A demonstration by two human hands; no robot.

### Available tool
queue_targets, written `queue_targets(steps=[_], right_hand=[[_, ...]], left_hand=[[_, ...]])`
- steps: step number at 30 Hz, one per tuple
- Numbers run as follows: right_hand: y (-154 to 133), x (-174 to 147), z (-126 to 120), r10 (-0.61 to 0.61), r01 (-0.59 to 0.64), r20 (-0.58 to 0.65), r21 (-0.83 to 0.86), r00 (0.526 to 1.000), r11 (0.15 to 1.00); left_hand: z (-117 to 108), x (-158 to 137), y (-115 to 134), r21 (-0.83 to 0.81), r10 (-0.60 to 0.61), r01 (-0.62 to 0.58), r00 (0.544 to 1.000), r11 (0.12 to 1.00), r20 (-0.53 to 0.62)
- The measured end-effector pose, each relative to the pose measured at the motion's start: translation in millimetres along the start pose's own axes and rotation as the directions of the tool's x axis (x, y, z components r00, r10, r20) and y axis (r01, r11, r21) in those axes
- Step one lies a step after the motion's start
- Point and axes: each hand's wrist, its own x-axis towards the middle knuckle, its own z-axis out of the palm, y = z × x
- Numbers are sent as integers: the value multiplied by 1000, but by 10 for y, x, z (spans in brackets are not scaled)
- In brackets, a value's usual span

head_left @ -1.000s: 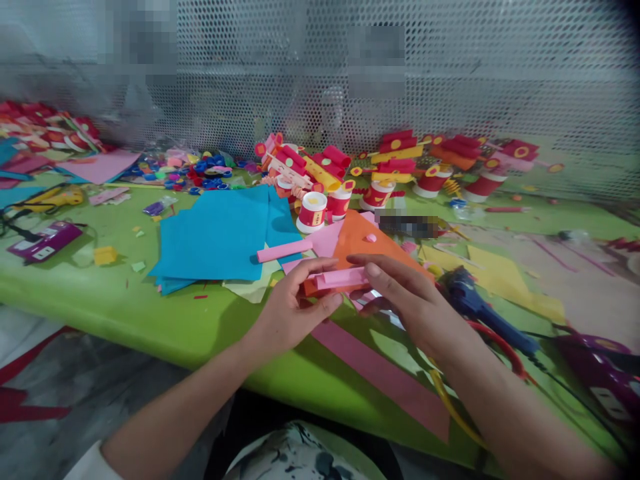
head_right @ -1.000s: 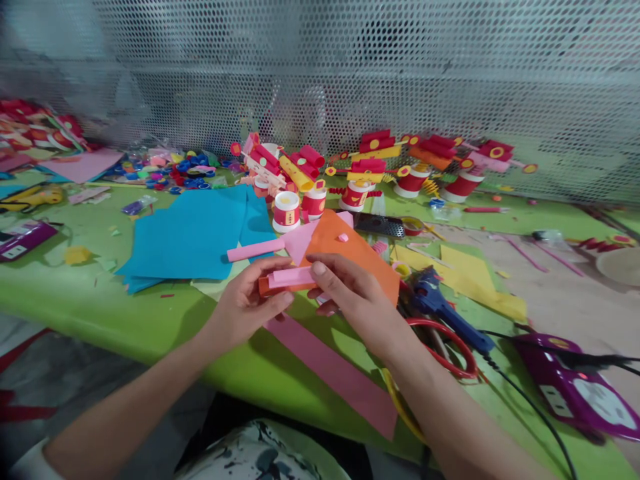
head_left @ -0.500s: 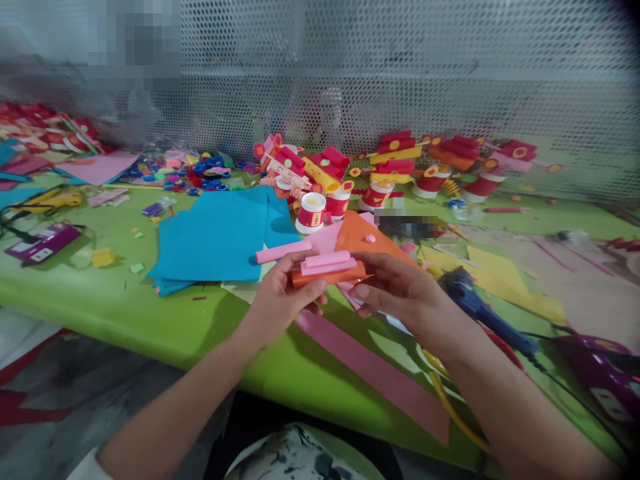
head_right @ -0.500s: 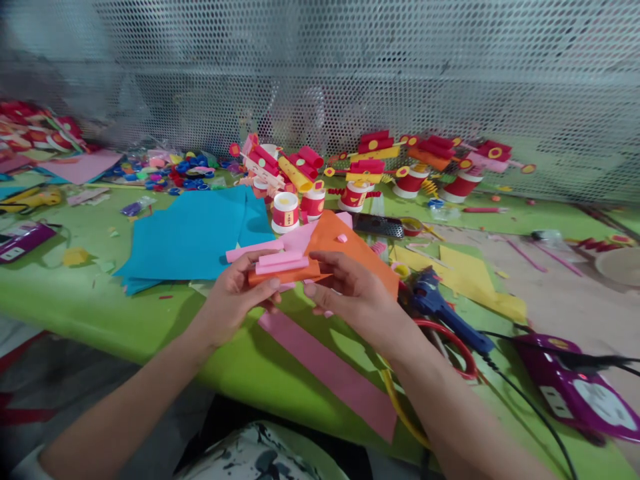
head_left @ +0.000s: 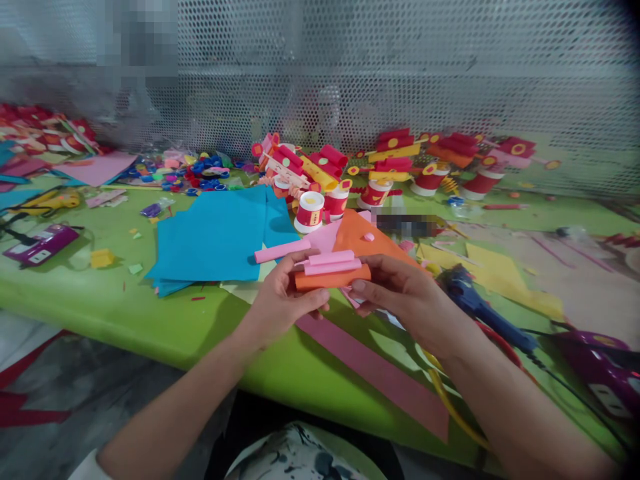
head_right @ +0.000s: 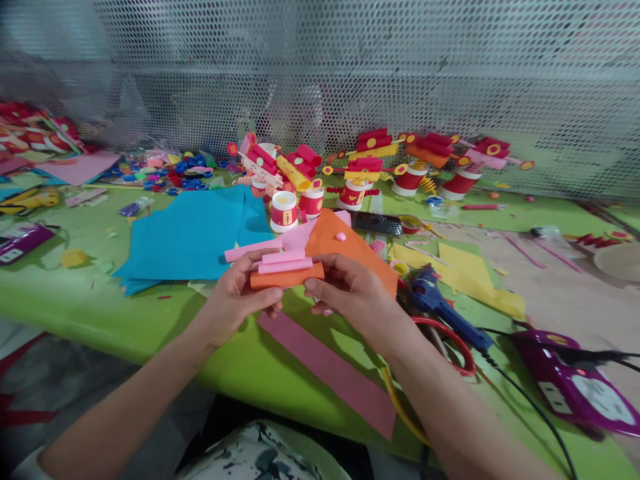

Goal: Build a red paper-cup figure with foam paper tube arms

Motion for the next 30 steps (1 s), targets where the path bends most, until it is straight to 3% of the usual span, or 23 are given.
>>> queue_targets(steps=[13, 30], right_hand=[[-48, -21, 8, 25, -27, 31, 53, 999, 998], [-55, -1, 21, 53, -49, -29, 103, 998, 994]], left_hand=[[0, 9, 33, 49, 14, -10, 996, 999, -92], [-58, 55, -8, -71, -38, 33, 997, 997, -72]])
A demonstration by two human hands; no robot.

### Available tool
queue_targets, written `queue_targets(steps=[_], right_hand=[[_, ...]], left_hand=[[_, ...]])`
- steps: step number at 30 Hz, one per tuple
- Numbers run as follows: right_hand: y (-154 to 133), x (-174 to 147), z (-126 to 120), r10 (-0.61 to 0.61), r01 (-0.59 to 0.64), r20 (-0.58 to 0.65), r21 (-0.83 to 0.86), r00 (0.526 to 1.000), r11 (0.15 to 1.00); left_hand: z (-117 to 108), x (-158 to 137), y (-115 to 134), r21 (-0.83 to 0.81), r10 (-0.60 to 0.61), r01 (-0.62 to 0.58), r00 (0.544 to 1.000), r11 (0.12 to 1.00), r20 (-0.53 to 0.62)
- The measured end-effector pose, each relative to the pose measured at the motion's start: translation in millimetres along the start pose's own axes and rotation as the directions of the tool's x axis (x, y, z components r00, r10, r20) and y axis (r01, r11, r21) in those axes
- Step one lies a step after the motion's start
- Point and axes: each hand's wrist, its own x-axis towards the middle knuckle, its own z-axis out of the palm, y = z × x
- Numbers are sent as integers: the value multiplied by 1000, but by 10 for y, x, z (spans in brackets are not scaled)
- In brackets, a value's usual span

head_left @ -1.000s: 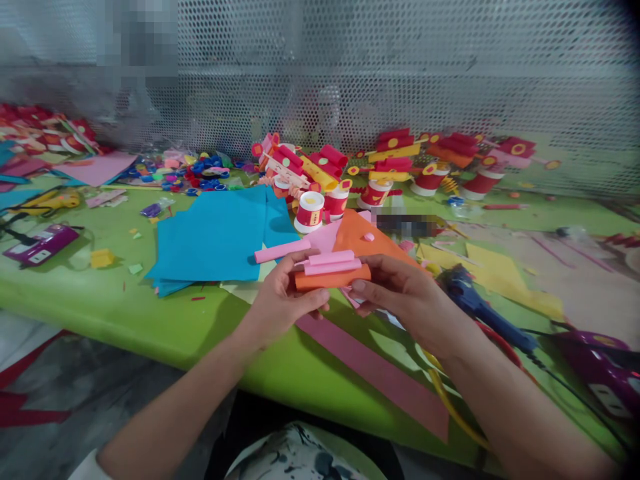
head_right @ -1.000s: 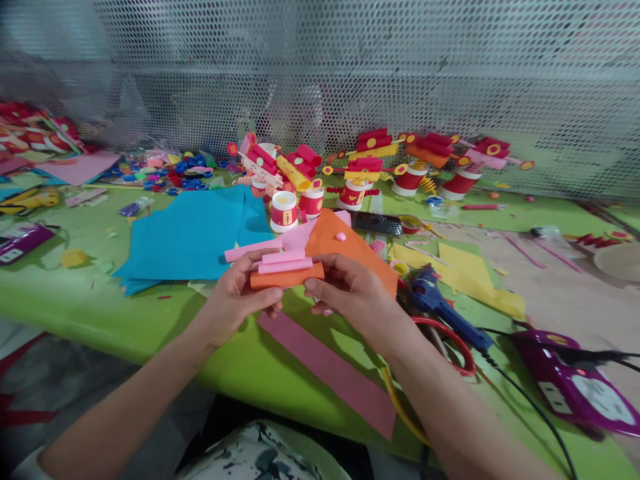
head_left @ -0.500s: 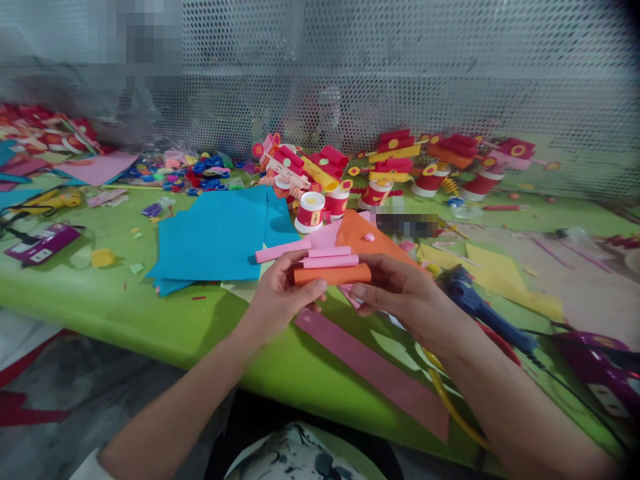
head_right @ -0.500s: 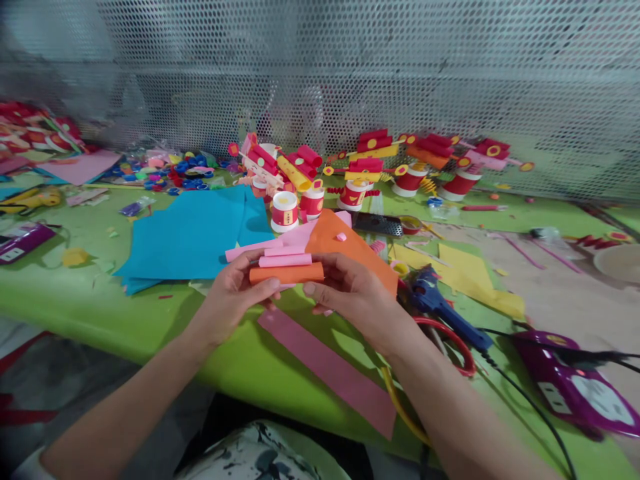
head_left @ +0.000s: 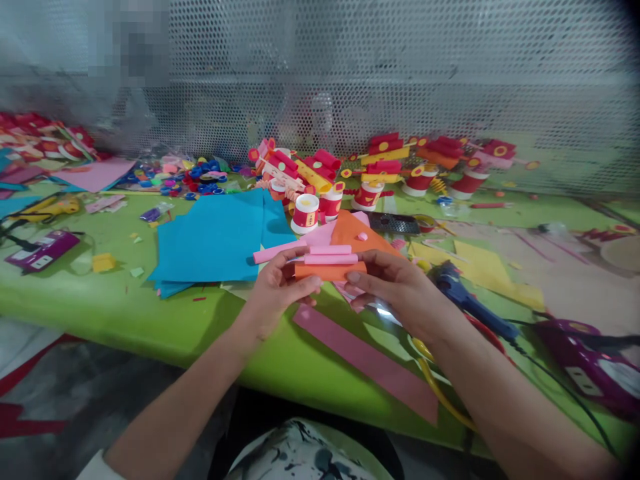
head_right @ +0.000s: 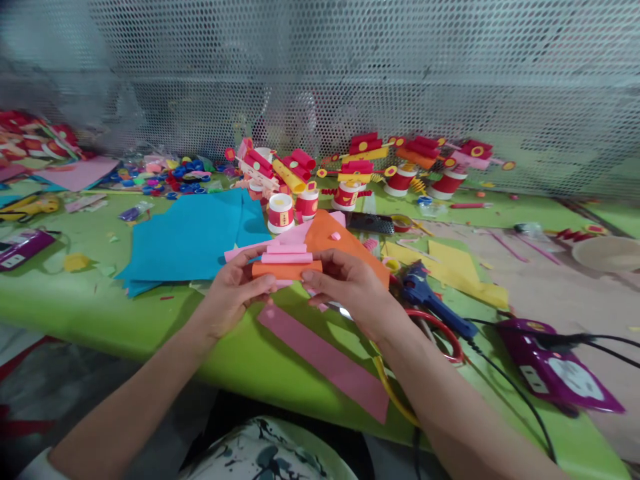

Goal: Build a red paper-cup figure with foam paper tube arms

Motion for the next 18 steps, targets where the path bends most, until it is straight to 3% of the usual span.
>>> queue_targets(steps=[5, 9, 14, 18], right_hand=[[-84, -22, 65, -26, 34, 67, -114, 997, 993], [-213, -77, 143, -76, 83, 43, -190, 996, 978], [-408, -268, 94, -161, 147, -73, -170, 984, 974], [-408, -549, -50, -259, 225, -236, -159, 937, 961]], left_hand=[[18, 10, 0, -30, 8, -8, 1000, 1000, 4], [9, 7, -4, -47, 0, 0, 1000, 999, 15], [-43, 12, -6, 18, 67, -69, 991, 997, 115], [-72, 34, 43, 61, 235, -232, 971, 971, -38]])
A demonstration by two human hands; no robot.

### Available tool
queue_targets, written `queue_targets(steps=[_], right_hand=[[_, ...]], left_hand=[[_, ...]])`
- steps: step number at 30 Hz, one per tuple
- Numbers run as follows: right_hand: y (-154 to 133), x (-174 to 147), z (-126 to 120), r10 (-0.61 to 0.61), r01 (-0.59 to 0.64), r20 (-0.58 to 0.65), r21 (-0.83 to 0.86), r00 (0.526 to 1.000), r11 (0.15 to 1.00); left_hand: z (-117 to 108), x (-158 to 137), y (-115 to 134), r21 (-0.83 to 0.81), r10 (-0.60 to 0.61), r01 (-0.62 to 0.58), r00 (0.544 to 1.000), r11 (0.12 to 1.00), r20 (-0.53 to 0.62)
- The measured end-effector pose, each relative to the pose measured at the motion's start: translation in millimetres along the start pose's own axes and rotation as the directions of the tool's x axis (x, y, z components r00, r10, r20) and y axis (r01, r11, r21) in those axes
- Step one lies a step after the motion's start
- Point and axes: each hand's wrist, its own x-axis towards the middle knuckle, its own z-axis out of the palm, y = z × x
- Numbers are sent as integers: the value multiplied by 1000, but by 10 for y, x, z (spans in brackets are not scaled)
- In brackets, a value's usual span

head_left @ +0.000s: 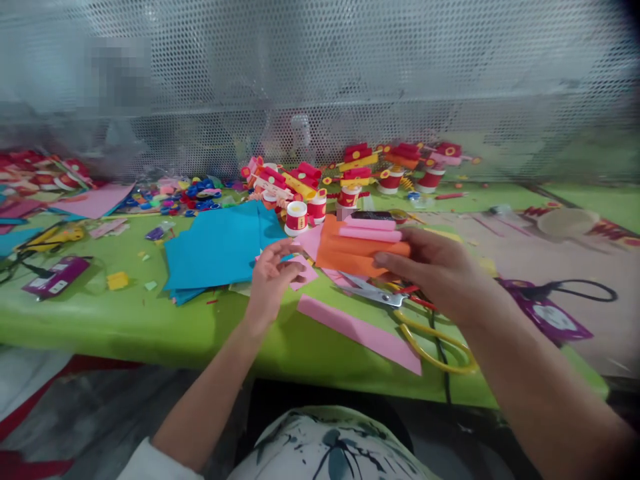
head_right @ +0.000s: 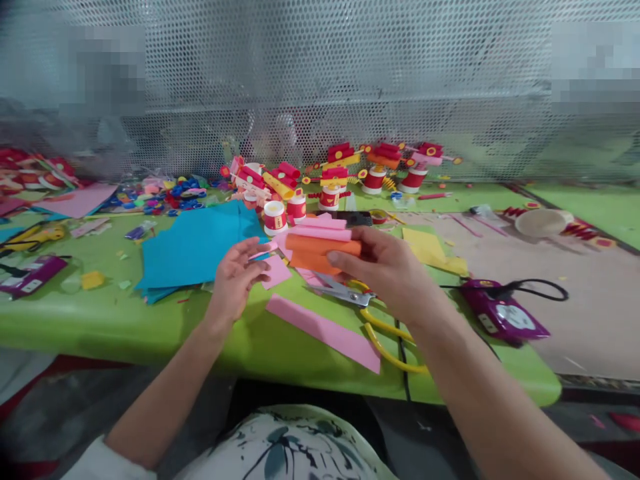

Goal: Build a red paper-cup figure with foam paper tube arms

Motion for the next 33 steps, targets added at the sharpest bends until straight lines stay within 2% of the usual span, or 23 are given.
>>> queue_targets(steps=[3, 5, 7, 10, 12, 14, 16, 18, 24, 27, 30, 33], right_hand=[[101, -231, -94, 8, -4, -112, 36, 994, 999], [205, -381, -110, 42, -30, -183, 68, 982, 997], [319, -506, -106, 78, -62, -222, 80, 972, 995], [476, -628, -88, 66, -68, -231, 0, 971, 998], [554, -669, -71, 32, -47, -209, -66, 977, 997], [607, -685, -53, 17, -36, -184, -97, 983, 995], [647, -682, -44, 13, -32, -157, -122, 987, 992], [696, -664, -57, 1, -22, -130, -160, 992, 987], [949, -595, -192, -154, 137, -24, -330, 988, 934], [1023, -596, -233, -244, 215, -22, -402, 969, 890], [1025, -606, -234, -268, 249, -1, -371, 963, 895], [1007, -604, -215, -220, 211, 0, -274, 976, 938]], left_hand=[[-31, 39, 53, 78, 100, -88, 982, 993, -163], [-69, 61, 112, 162, 160, -126, 964, 979, -214], [-130, 79, 193, 267, 239, -181, 949, 947, -205], [-263, 116, 326, 491, 306, -238, 950, 838, -62], [-357, 161, 389, 711, 297, -243, 953, 660, 50], [-425, 227, 413, 887, 240, -234, 960, 398, 146], [-454, 307, 398, 963, 114, -211, 975, 169, 193], [-448, 391, 362, 981, 6, -189, 982, 52, 189], [-383, 558, 266, 993, -105, -109, 989, -53, 103], [-378, 583, 258, 992, -125, -81, 990, -101, 68], [-399, 596, 267, 989, -122, -53, 992, -136, 36], [-436, 613, 281, 985, -109, -22, 994, -170, 4]])
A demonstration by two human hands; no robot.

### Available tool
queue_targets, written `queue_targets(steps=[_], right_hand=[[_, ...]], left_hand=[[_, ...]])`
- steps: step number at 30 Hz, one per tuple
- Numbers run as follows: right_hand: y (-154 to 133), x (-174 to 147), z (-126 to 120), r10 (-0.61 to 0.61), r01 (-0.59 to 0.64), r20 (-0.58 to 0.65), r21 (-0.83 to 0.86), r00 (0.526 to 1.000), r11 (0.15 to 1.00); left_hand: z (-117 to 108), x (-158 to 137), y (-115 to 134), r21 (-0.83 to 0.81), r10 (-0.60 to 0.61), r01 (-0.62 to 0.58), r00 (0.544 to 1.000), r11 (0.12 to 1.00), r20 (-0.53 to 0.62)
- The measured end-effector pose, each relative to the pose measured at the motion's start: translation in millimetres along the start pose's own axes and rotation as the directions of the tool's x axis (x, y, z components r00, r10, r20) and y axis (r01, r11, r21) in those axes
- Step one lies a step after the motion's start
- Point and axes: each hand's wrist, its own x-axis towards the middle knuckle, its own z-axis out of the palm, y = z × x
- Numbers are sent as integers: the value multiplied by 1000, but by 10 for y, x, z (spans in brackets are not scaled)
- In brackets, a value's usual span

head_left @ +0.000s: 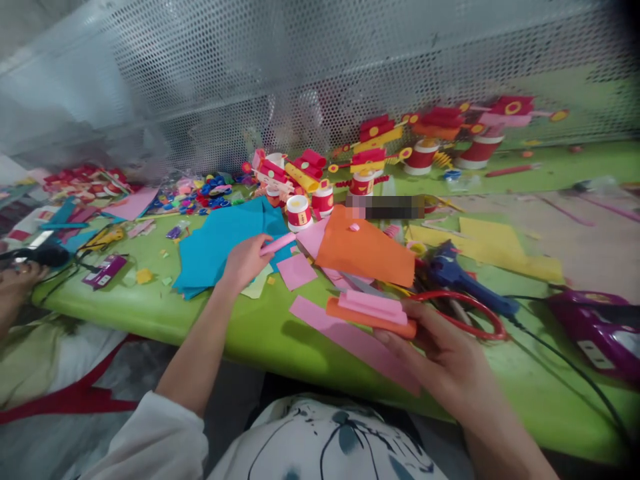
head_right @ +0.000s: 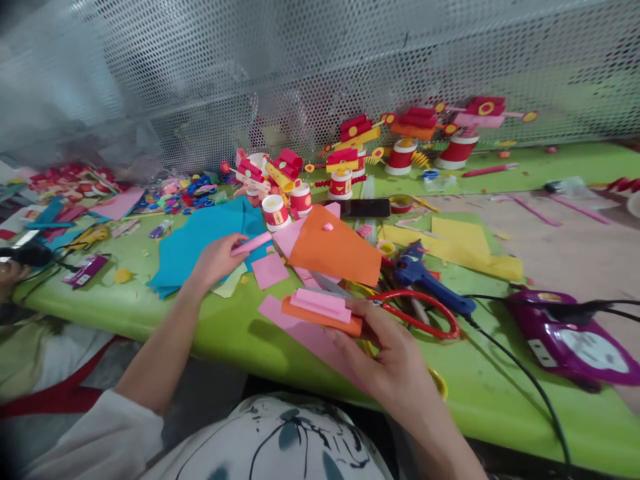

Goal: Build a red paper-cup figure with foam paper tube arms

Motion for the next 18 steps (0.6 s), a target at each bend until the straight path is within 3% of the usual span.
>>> queue_targets(steps=[6, 12, 15, 18], right_hand=[[-35, 47, 9, 196, -195, 18, 239, 980, 951], [-57, 85, -2, 265, -255, 19, 340, 964, 905], [-71, 87, 6, 292, -275, 2, 343, 956, 898], [-123, 82, 15, 293, -279, 9, 327, 956, 903]], left_hand=[[-4, -1, -14, 108, -51, 55, 998, 993, -42], [-15, -34, 12, 161, -45, 56, 996, 985, -73], [-41, -82, 17, 160, 0, 22, 991, 987, -134], [-89, -204, 71, 26, 102, -98, 972, 995, -212]])
